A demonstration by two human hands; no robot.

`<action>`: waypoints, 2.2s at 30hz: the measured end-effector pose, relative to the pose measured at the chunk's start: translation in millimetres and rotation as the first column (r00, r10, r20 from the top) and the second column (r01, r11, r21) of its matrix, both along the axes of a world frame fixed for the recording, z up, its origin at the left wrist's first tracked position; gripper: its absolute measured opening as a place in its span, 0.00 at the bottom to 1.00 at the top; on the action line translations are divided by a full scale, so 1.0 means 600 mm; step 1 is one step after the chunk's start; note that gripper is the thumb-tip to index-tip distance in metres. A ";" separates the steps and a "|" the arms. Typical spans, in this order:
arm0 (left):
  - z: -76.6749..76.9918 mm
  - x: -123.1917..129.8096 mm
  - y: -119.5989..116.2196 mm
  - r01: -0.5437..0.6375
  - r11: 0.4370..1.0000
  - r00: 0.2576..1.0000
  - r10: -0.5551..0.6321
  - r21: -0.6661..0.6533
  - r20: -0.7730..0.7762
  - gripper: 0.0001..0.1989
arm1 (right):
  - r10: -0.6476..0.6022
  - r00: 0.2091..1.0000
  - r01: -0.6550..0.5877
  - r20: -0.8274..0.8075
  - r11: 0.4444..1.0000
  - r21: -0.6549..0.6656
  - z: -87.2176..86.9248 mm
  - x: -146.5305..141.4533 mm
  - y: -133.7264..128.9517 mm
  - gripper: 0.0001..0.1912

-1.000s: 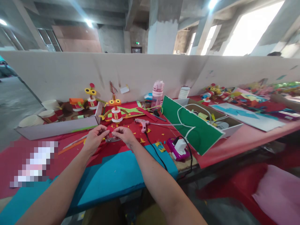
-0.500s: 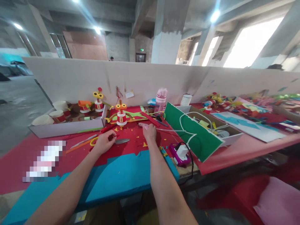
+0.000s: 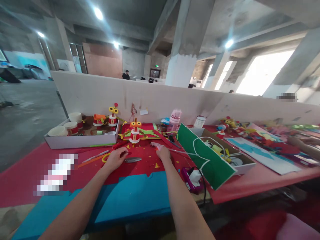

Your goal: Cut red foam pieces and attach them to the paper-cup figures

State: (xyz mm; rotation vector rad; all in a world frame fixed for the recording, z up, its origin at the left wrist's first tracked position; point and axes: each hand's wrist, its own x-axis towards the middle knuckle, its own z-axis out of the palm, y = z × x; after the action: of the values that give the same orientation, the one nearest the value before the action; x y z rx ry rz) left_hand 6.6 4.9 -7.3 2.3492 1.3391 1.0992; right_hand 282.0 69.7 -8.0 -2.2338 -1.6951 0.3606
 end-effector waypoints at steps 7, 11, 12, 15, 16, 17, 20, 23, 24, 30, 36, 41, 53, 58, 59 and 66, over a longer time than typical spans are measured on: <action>0.010 0.002 -0.004 0.018 0.999 0.997 -0.016 -0.030 0.077 0.06 | -0.084 0.906 0.183 -0.416 0.962 0.203 0.006 0.022 -0.038 0.18; 0.018 -0.013 -0.003 0.010 0.998 0.972 0.004 -0.058 0.237 0.06 | 0.146 0.523 0.107 -0.839 0.966 0.235 0.013 0.017 -0.070 0.10; 0.020 -0.018 -0.003 0.004 0.999 0.964 0.005 -0.032 0.265 0.06 | 0.182 0.426 0.067 -0.886 0.970 0.232 0.017 0.013 -0.078 0.11; 0.024 -0.029 -0.005 -0.029 0.992 0.964 -0.006 0.127 0.265 0.08 | 0.259 0.274 0.024 -0.926 0.961 0.276 0.031 -0.003 -0.099 0.16; 0.026 -0.031 -0.006 -0.043 0.984 0.971 0.000 0.176 0.238 0.09 | 0.294 0.277 0.009 -0.915 0.951 0.309 0.036 -0.008 -0.105 0.17; 0.028 -0.031 -0.008 -0.050 0.977 0.979 0.006 0.209 0.205 0.10 | 0.334 0.298 -0.024 -0.894 0.939 0.343 0.041 -0.014 -0.111 0.17; 0.030 -0.030 -0.011 -0.042 0.969 0.991 0.009 0.244 0.136 0.11 | 0.441 0.372 -0.149 -0.817 0.897 0.416 0.050 -0.028 -0.126 0.19; 0.028 -0.028 -0.010 -0.027 0.967 0.996 0.005 0.253 0.089 0.11 | 0.501 0.426 -0.223 -0.754 0.865 0.449 0.054 -0.041 -0.137 0.19; 0.027 -0.027 -0.009 -0.026 0.966 0.998 0.008 0.258 0.070 0.12 | 0.514 0.444 -0.240 -0.734 0.857 0.455 0.055 -0.045 -0.140 0.19; 0.021 -0.026 -0.002 -0.017 0.922 1.000 0.015 0.386 0.009 0.10 | 0.579 0.541 -0.334 -0.610 0.814 0.476 0.058 -0.059 -0.152 0.21; 0.021 -0.027 -0.001 0.011 0.899 1.000 -0.001 0.438 -0.023 0.08 | 0.641 0.579 -0.360 -0.504 0.756 0.547 0.051 -0.063 -0.153 0.24; 0.021 -0.028 -0.001 0.019 0.905 1.000 -0.010 0.425 -0.023 0.07 | 0.683 0.596 -0.409 -0.422 0.711 0.572 0.054 -0.065 -0.154 0.24; 0.017 -0.029 0.001 0.024 0.903 1.000 -0.013 0.429 -0.029 0.08 | 0.675 0.627 -0.424 -0.389 0.714 0.557 0.052 -0.065 -0.156 0.23; 0.020 -0.029 -0.001 0.028 0.905 0.999 -0.016 0.425 -0.033 0.08 | 0.669 0.640 -0.429 -0.378 0.720 0.546 0.057 -0.065 -0.154 0.23; 0.020 -0.029 -0.002 0.028 0.905 0.999 -0.015 0.424 -0.033 0.08 | 0.668 0.643 -0.429 -0.375 0.720 0.546 0.058 -0.065 -0.153 0.23; 0.018 -0.030 0.002 0.031 0.898 0.999 -0.017 0.438 -0.036 0.07 | 0.681 0.637 -0.441 -0.360 0.706 0.555 0.061 -0.065 -0.153 0.24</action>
State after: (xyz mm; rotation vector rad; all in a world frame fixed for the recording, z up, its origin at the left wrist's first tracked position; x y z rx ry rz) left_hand -11.4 6.0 3.7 2.6908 1.1602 1.4965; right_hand 243.1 -22.3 28.5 -1.0682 -1.8766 0.6359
